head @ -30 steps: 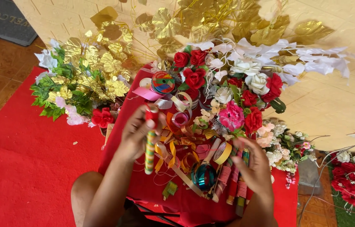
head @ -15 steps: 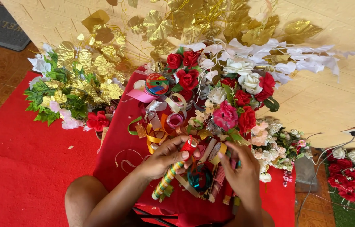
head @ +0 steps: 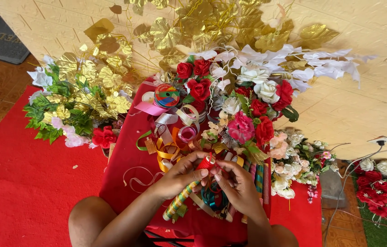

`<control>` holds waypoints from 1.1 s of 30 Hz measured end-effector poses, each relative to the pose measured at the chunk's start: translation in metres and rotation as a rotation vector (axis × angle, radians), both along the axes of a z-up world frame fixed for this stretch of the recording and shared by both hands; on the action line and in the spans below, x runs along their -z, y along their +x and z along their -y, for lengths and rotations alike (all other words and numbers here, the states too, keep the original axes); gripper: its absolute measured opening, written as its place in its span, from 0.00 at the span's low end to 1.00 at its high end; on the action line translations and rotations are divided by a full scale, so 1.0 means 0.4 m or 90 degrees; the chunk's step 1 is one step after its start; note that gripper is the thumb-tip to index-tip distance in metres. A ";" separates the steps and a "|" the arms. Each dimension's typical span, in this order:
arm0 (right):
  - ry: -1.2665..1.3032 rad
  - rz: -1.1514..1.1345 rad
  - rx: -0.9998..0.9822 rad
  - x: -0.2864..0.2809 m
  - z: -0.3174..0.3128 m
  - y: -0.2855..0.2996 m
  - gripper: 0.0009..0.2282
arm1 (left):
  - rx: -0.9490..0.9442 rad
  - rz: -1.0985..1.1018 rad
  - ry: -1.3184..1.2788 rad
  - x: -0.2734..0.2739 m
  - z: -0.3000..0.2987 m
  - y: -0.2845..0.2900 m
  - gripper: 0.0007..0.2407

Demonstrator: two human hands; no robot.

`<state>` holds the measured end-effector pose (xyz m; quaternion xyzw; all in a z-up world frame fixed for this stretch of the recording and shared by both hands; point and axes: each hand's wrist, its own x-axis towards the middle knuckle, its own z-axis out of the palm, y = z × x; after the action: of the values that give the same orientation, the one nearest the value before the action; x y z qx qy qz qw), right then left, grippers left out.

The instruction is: Wrapping a small cylindrical object with decorative ribbons at an arrangement station.

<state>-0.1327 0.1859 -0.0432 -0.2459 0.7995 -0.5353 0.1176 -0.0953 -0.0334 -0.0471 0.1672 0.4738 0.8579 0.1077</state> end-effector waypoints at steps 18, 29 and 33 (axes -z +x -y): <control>-0.090 -0.080 0.074 -0.006 -0.036 -0.081 0.05 | 0.041 -0.047 -0.100 0.019 0.057 -0.014 0.18; -0.140 -0.105 0.191 0.072 -0.122 -0.118 0.09 | 0.067 -0.164 -0.660 -0.186 0.194 -0.031 0.21; 0.000 -0.242 0.272 0.042 -0.133 -0.137 0.08 | 0.083 -0.157 -0.662 -0.109 0.216 -0.082 0.25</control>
<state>-0.1874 0.2391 -0.0601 -0.1676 0.8410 -0.4920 -0.1500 -0.1282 -0.1199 -0.0037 0.2205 0.8339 0.4755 0.1729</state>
